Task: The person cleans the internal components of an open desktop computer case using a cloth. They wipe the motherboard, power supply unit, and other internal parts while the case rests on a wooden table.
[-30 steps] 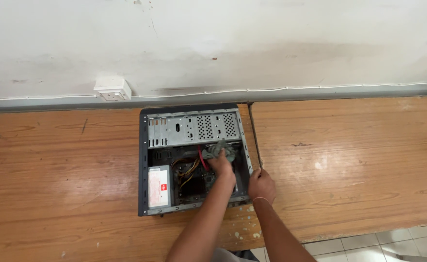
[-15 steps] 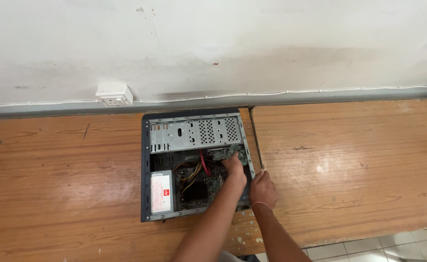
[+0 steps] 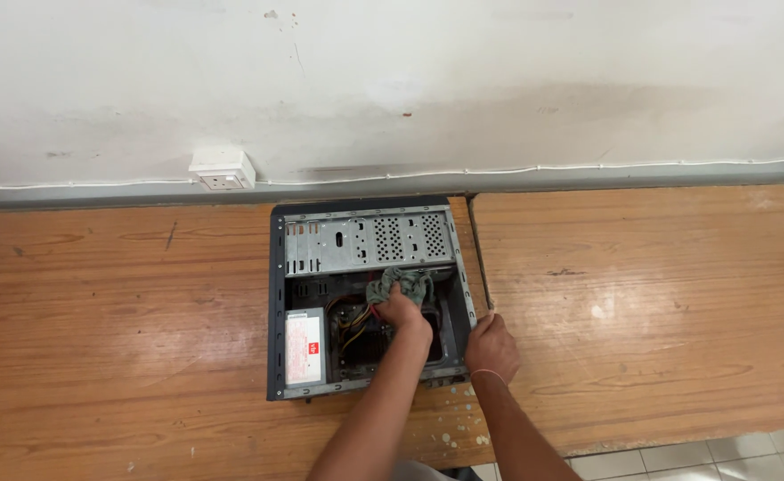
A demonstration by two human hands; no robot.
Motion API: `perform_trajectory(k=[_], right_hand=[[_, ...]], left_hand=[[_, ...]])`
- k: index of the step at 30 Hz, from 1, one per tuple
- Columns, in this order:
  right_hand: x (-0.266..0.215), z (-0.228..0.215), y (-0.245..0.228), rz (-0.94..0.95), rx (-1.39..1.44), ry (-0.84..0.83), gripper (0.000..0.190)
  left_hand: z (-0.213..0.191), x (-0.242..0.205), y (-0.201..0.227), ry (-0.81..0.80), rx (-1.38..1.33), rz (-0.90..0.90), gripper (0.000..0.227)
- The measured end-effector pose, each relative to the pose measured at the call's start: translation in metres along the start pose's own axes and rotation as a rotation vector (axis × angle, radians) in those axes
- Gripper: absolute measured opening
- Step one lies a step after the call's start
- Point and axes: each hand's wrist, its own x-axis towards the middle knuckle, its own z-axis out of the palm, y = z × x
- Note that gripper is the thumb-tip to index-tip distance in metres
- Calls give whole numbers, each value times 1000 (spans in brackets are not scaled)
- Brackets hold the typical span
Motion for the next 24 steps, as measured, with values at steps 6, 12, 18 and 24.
perform_trajectory(k=[6, 12, 18, 24], right_hand=[[0, -2, 0, 6, 13, -1, 43], [3, -2, 0, 23, 4, -16, 43], [1, -1, 1, -5, 17, 11, 40], [-1, -10, -4, 14, 36, -37, 43]], left_hand=[[6, 16, -35, 11, 98, 41, 40], [27, 3, -77, -67, 307, 106, 41], [15, 16, -62, -93, 252, 103, 49], [-6, 0, 6, 22, 123, 53, 46]])
